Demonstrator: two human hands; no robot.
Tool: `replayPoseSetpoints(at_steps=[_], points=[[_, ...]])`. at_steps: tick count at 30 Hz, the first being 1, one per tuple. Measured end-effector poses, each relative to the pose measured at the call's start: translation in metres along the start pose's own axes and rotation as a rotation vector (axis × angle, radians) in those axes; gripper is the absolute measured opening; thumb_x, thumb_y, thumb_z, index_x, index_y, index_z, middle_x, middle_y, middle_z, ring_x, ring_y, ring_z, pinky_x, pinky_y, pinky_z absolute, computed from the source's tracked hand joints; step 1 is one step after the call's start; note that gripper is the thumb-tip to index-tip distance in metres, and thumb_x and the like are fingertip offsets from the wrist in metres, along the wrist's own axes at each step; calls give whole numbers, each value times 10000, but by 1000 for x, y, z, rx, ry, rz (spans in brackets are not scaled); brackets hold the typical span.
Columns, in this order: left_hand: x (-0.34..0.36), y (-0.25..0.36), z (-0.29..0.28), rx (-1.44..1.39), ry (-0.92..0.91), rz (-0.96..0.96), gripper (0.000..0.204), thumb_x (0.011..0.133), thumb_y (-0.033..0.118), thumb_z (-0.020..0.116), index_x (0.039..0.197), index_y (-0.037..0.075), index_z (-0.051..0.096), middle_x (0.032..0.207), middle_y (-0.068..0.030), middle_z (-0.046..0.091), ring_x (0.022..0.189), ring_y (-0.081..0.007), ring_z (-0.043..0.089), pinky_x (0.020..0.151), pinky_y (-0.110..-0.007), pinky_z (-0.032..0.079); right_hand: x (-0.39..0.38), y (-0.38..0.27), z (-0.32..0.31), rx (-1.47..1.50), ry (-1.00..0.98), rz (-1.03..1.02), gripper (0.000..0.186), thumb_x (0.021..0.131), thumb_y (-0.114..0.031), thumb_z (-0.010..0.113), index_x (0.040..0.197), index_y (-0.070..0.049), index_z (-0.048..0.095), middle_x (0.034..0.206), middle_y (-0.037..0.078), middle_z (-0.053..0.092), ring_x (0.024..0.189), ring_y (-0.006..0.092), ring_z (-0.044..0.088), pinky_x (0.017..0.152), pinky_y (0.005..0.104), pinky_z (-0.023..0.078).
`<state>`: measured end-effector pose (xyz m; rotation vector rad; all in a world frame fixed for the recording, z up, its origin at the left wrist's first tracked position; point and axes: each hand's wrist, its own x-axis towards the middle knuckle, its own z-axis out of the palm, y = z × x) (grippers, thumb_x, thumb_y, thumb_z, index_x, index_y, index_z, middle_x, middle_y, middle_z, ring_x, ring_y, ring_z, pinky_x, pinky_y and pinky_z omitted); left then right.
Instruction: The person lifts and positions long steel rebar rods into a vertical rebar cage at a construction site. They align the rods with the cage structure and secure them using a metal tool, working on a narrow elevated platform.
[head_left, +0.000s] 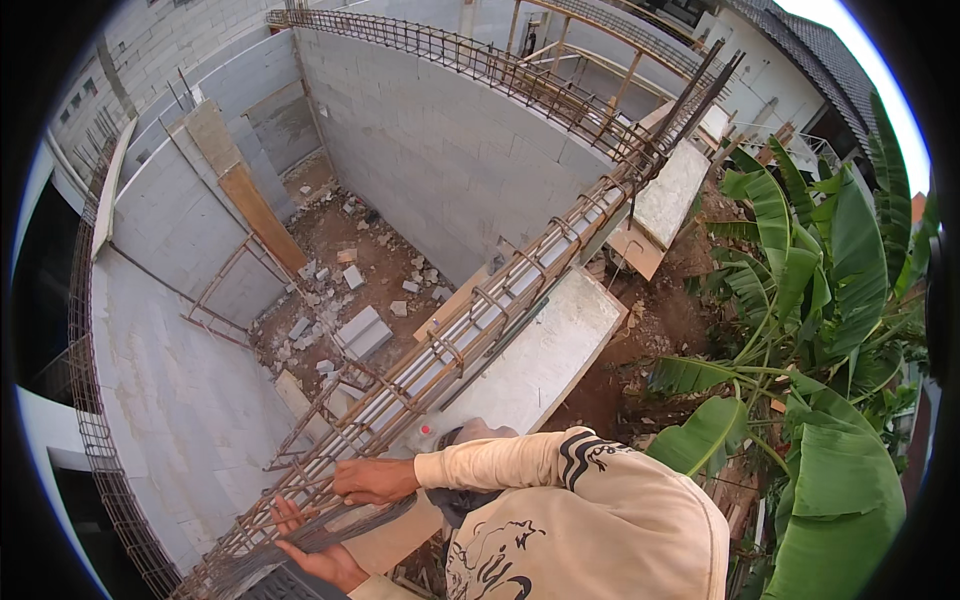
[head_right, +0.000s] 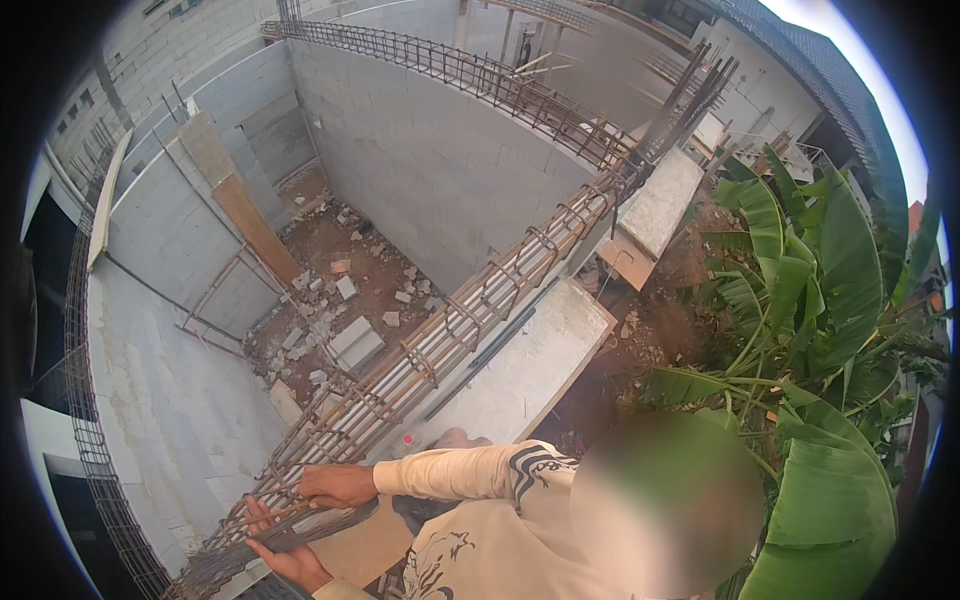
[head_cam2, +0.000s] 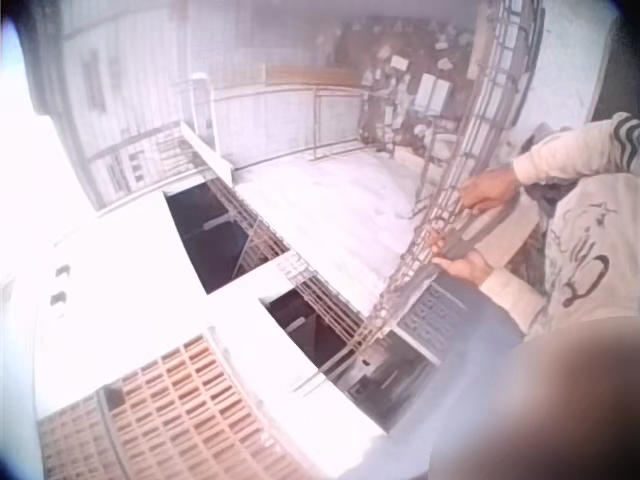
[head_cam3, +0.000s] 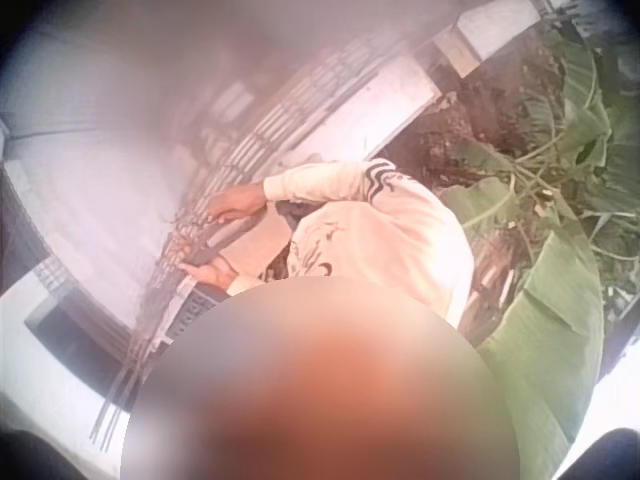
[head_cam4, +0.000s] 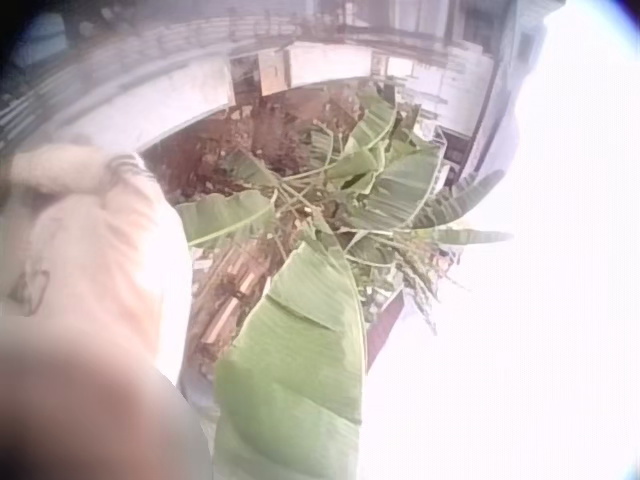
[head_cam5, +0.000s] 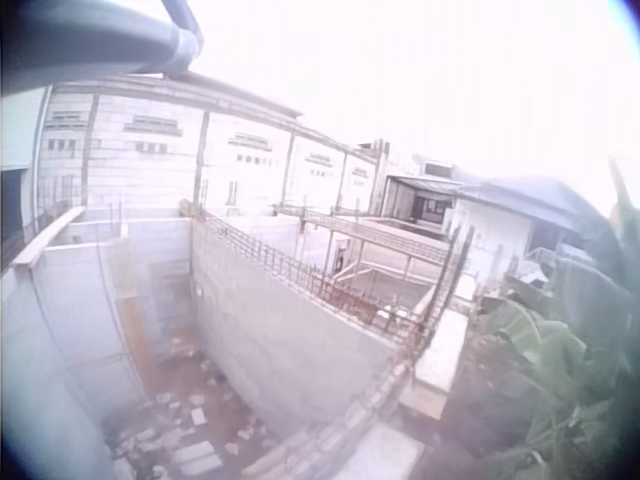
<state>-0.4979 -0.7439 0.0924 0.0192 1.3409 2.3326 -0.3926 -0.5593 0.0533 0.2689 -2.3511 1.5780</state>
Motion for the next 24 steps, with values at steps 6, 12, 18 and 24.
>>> replayPoseSetpoints(at_steps=[6,12,18,24], points=[[-8,-19,44,-117,-143,-10,448,1073,349,416,1457,118,401,981,-37,527,938,-152,529,961,-354,463,-50,-4,-33,-63,17,97,261,902,-245,669,1026,-30,587,1092,130,535,1112,337,478,969,457,402],[-14,-12,72,27,75,40,458,914,399,642,1235,82,556,1050,-96,572,958,-271,579,864,-462,499,-121,4,-108,-137,283,374,290,940,-299,634,1061,-39,592,1100,132,562,1098,328,519,968,451,415],[-20,-30,104,13,-40,141,526,912,430,660,1293,90,537,1019,-80,561,975,-260,546,885,-445,469,-291,43,-267,-325,1006,653,322,916,-265,665,1094,-1,614,1028,164,667,962,282,657,852,386,510],[-73,-71,156,30,129,337,301,941,313,644,1113,74,583,868,-54,540,834,-206,529,820,-389,479,-515,98,-448,-664,1552,1207,346,853,-238,670,1103,-7,608,998,188,678,972,339,651,878,434,490]])
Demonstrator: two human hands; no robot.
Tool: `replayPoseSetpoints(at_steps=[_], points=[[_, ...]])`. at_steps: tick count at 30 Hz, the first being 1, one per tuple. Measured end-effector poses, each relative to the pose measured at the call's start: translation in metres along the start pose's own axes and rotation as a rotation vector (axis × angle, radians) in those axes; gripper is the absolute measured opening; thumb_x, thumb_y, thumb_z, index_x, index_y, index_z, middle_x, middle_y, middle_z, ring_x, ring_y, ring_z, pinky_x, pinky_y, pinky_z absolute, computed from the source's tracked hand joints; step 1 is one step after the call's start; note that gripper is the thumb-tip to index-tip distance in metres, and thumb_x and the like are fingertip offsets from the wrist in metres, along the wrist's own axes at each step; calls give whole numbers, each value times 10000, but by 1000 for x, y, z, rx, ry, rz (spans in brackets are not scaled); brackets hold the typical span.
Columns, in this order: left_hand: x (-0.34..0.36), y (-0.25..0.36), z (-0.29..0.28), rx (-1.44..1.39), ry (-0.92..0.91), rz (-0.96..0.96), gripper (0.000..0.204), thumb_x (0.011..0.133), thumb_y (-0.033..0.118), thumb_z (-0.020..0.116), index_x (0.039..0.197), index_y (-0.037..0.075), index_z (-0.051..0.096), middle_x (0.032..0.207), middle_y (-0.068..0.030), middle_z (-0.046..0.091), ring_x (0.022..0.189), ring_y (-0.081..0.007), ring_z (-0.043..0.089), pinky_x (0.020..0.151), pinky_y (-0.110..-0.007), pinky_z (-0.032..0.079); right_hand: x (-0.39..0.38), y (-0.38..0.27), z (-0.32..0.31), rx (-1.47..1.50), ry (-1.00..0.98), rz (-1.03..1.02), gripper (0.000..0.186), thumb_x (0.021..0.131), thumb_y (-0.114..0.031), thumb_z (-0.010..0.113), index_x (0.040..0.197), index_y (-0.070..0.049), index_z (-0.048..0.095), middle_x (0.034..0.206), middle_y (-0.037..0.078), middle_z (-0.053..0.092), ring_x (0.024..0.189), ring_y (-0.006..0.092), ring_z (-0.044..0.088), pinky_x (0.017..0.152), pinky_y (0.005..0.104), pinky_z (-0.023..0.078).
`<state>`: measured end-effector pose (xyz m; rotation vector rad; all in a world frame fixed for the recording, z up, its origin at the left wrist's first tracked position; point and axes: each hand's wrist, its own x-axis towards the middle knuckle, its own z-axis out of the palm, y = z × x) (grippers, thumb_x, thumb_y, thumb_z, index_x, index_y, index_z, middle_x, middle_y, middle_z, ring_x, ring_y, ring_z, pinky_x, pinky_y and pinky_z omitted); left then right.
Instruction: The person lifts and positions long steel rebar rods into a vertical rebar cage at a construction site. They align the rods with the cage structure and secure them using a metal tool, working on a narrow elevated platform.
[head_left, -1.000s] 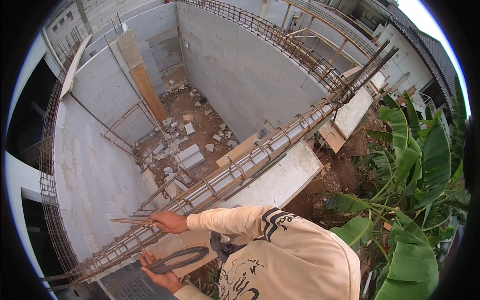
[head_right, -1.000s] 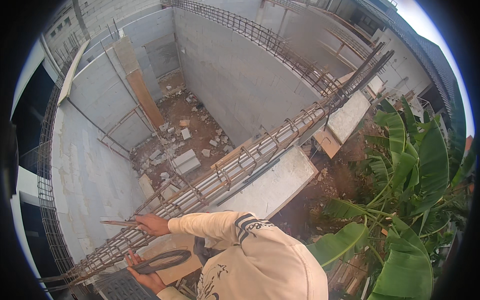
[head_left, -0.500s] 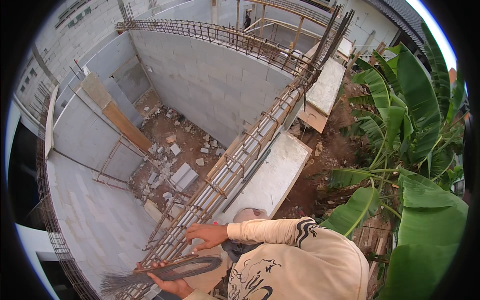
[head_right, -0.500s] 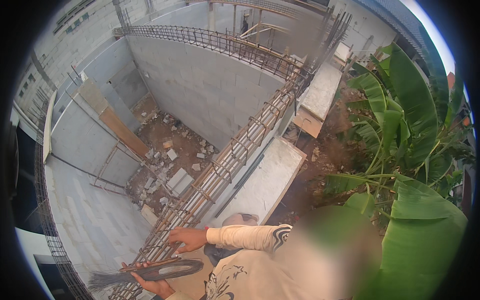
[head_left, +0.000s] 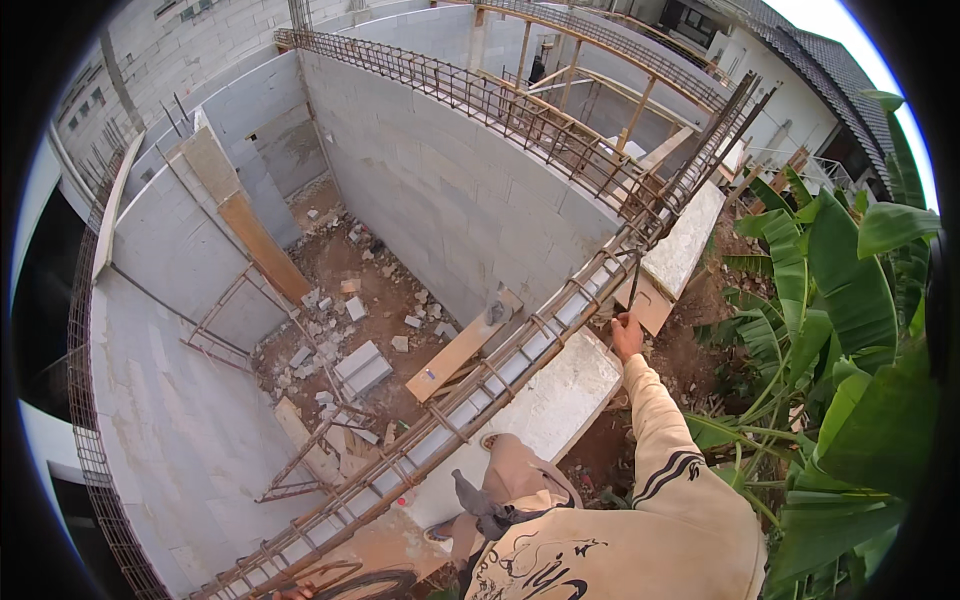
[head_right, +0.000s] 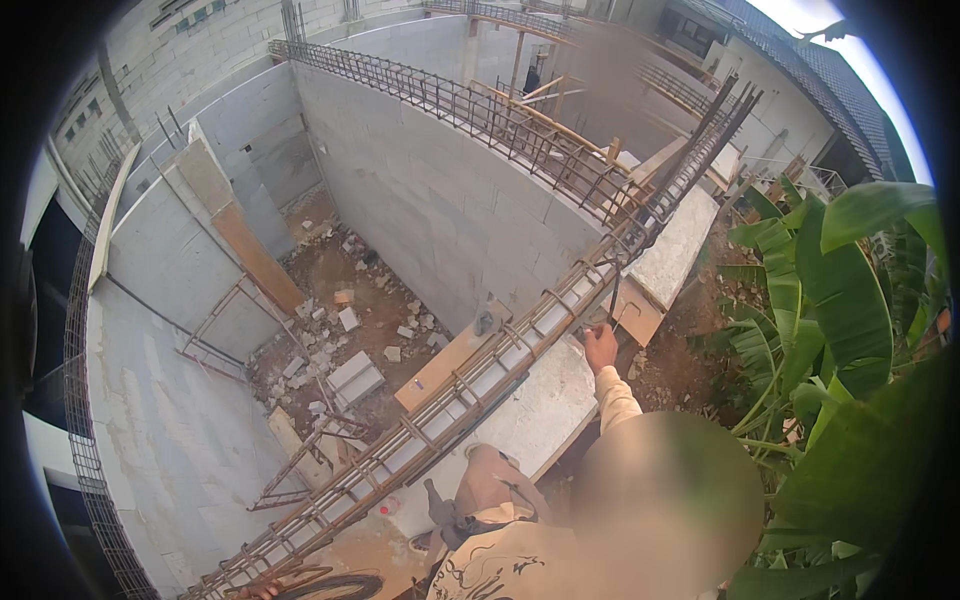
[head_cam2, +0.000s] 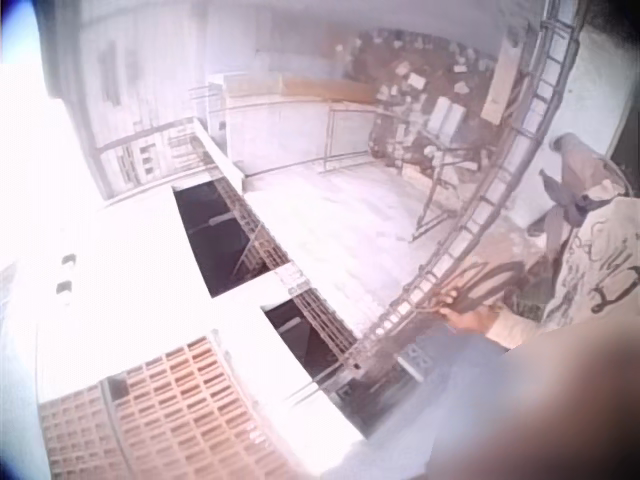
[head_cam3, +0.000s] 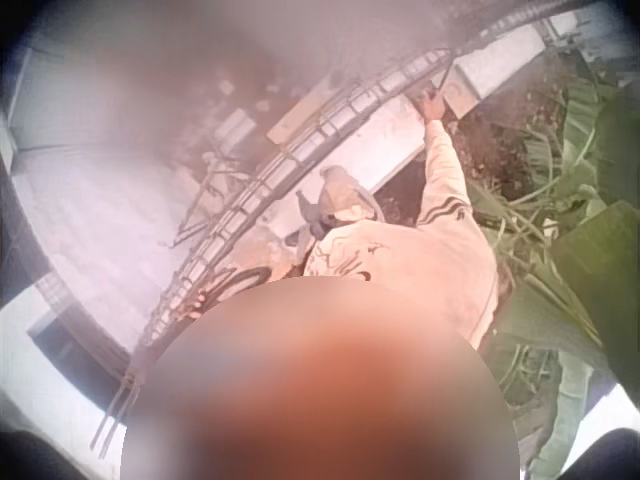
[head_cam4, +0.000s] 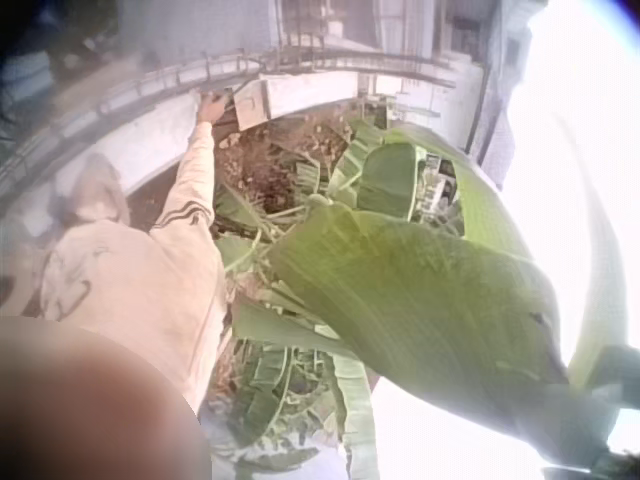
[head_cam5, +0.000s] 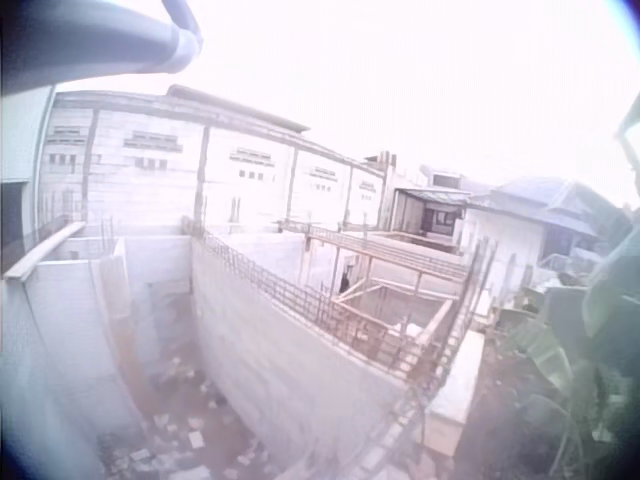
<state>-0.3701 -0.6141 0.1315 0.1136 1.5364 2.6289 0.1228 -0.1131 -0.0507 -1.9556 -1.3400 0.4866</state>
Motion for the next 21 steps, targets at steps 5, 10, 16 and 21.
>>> replayPoseSetpoints(at_steps=[5,10,16,21], points=[[-60,-8,12,102,171,102,251,955,291,626,1064,68,586,855,-57,532,814,-206,527,816,-383,481,141,102,-15,-365,-25,201,526,784,-211,637,1249,23,567,1277,265,583,1203,412,559,1034,455,444],[-96,-2,8,194,440,69,255,982,301,586,991,47,599,771,-49,515,711,-205,520,745,-379,497,218,190,41,-188,-29,263,588,792,-146,591,1341,37,490,1263,266,567,1096,398,563,935,449,447],[-103,11,0,57,376,-71,269,970,326,599,926,61,607,729,-21,515,625,-172,506,683,-367,485,243,206,65,-214,-185,165,458,824,-175,615,1246,-4,571,1021,247,675,841,395,650,738,470,513],[-101,3,31,345,362,-38,243,946,321,630,899,83,604,731,-20,519,648,-158,506,664,-362,473,206,140,39,-400,-91,-11,295,887,-257,644,1062,-19,652,964,267,684,928,432,663,840,501,515]])
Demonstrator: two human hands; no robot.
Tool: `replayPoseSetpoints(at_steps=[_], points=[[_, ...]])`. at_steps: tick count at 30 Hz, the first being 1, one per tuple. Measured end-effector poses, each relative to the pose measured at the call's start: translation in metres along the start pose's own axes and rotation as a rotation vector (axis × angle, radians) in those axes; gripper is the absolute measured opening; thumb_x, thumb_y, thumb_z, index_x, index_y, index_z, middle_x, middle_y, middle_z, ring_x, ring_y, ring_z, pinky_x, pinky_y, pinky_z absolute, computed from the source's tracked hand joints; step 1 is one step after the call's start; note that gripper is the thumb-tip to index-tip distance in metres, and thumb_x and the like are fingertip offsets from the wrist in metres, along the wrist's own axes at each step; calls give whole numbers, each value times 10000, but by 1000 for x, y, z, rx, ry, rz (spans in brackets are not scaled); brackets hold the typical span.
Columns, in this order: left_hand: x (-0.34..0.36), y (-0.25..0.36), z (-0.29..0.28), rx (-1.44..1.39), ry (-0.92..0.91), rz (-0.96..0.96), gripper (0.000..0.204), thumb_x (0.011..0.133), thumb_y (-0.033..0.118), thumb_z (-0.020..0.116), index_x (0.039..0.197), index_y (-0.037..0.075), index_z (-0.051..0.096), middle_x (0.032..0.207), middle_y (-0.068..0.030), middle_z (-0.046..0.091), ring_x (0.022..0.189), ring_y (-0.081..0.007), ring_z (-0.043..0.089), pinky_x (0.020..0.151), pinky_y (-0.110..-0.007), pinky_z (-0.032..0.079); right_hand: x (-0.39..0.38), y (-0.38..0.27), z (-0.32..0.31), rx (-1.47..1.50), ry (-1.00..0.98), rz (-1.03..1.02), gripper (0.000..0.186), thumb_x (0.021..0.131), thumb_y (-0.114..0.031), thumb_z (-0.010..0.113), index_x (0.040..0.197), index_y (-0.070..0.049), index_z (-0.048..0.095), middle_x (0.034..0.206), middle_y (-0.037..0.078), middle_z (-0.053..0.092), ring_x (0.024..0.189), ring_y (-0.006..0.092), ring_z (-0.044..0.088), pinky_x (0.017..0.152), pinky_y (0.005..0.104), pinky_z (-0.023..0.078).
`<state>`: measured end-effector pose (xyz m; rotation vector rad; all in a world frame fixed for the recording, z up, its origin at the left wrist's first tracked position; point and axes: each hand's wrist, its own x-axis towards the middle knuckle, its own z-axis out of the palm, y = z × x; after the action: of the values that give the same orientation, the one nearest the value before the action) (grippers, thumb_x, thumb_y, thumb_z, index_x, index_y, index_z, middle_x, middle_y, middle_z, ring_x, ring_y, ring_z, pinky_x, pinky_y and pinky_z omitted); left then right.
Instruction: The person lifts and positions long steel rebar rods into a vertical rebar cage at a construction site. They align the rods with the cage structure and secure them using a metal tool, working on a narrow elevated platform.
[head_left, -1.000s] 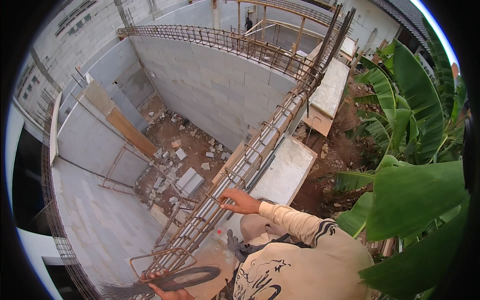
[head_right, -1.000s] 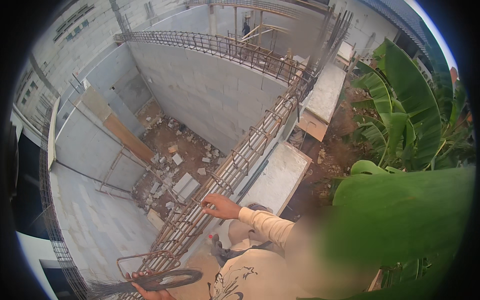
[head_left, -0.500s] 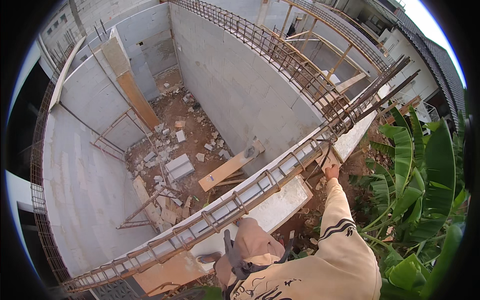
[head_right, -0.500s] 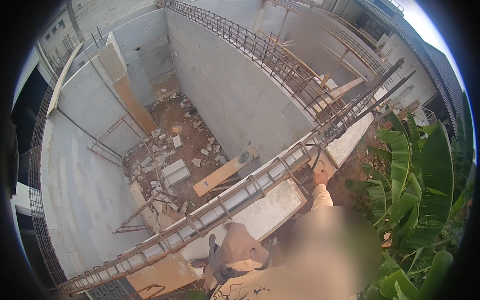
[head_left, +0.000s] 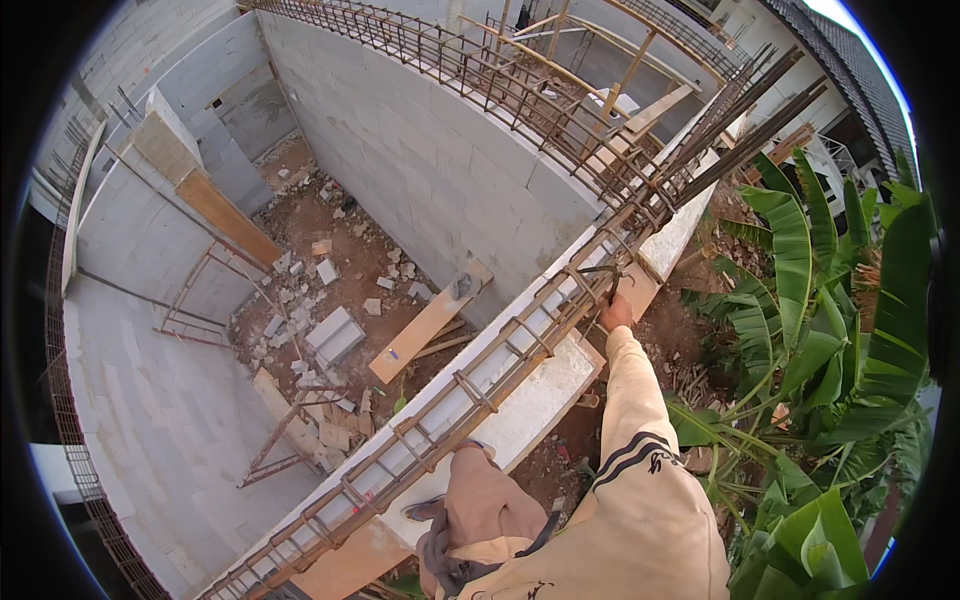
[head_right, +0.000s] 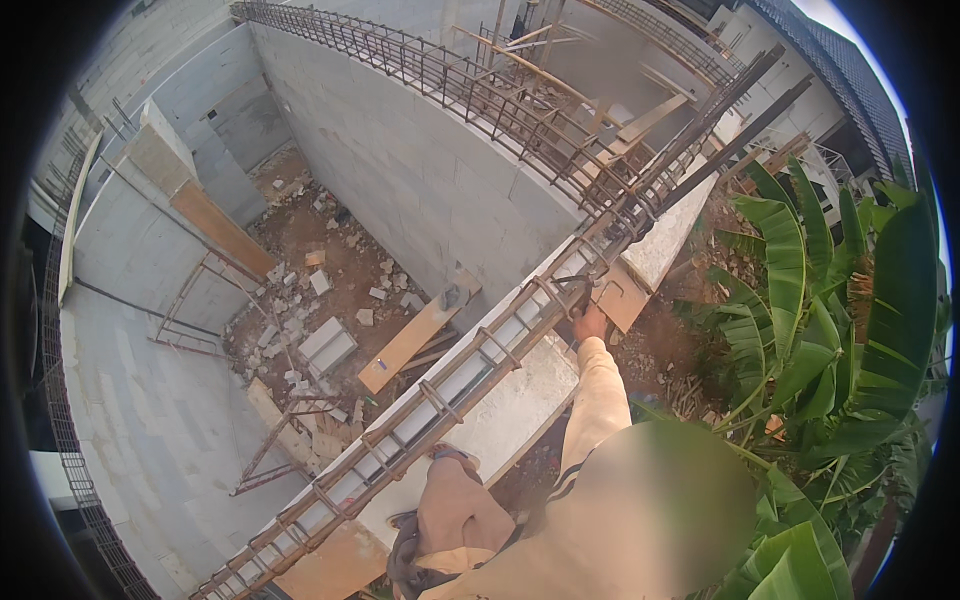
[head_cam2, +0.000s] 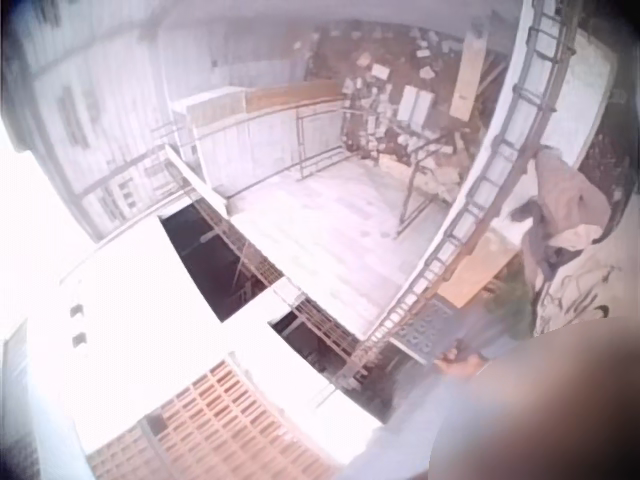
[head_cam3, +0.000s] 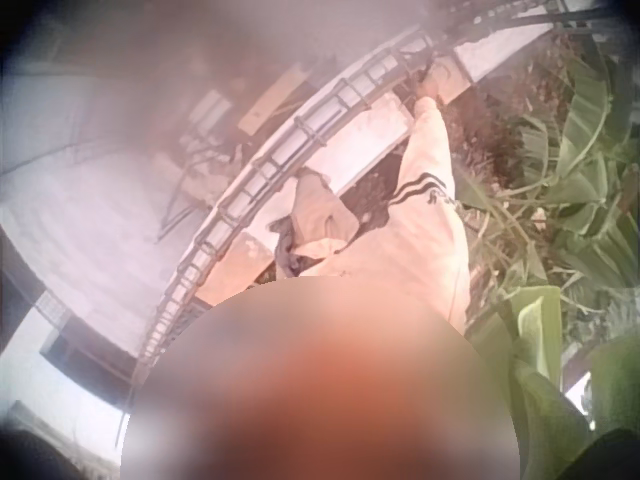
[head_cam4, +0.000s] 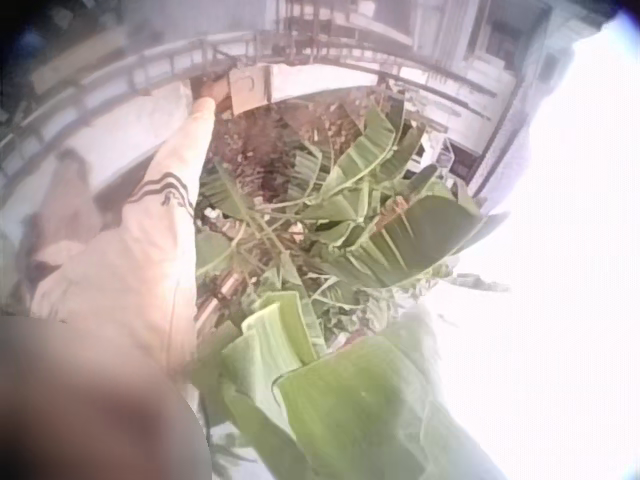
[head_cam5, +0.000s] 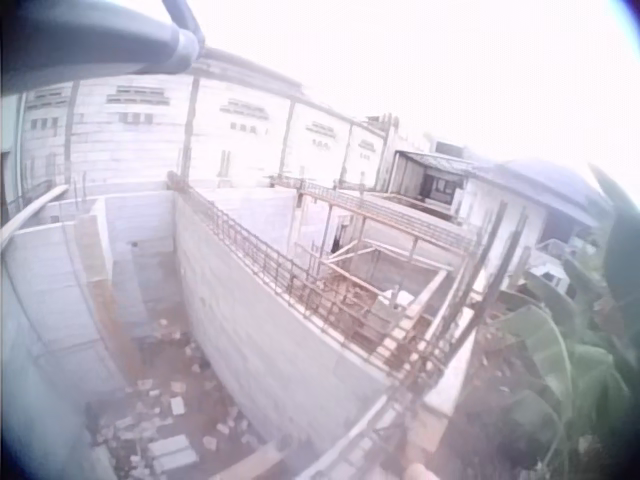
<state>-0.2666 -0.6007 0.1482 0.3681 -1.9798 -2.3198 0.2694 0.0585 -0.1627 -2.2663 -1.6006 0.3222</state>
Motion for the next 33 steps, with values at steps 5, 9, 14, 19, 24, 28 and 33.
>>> replayPoseSetpoints(at_steps=[5,9,14,19,24,28,33], points=[[-21,7,43,1,-32,-12,291,934,335,646,1013,55,628,861,-62,578,777,-180,548,754,-383,488,-26,-60,-84,109,135,-147,231,948,-232,609,1062,-31,628,863,234,653,837,430,636,742,505,485],[-37,4,75,-78,-80,-73,317,940,333,639,1064,42,630,969,-86,600,823,-201,565,852,-400,487,-59,-118,-164,116,72,-363,164,963,-154,602,1041,-12,629,794,195,637,750,385,634,686,449,486],[-41,-24,79,-154,-105,-109,357,999,337,566,1260,95,535,1067,-28,608,875,-131,576,722,-311,502,-152,-219,-214,449,-297,-815,226,885,-5,649,1109,-22,623,957,163,690,818,348,681,709,411,541],[-64,-47,47,-226,-295,68,525,929,379,688,1330,79,534,1218,-53,628,1021,-161,564,708,-321,507,-272,-308,-198,668,-1079,-1212,255,886,-48,675,1128,4,616,954,185,678,819,348,671,713,388,541],[-110,-63,42,-192,-229,44,853,695,470,871,1354,73,501,1278,-95,615,1109,-175,559,832,-310,531,-413,-363,-175,581,-1571,-1675,287,824,-58,621,1083,3,515,824,166,635,758,374,664,644,477,532],[-138,-82,28,-218,-35,-34,975,582,523,910,1334,72,482,1260,-97,609,1116,-176,576,927,-331,532,-508,-367,-172,339,-1613,-2055,265,827,-103,601,1039,28,513,834,170,643,691,364,677,549,449,534],[-149,-116,-1,-260,154,-90,606,769,360,844,1197,60,538,1010,-53,612,957,-164,587,866,-321,502,-581,-333,-158,84,-1628,-2137,298,853,-130,611,1067,51,511,841,171,647,666,348,681,518,424,536]])
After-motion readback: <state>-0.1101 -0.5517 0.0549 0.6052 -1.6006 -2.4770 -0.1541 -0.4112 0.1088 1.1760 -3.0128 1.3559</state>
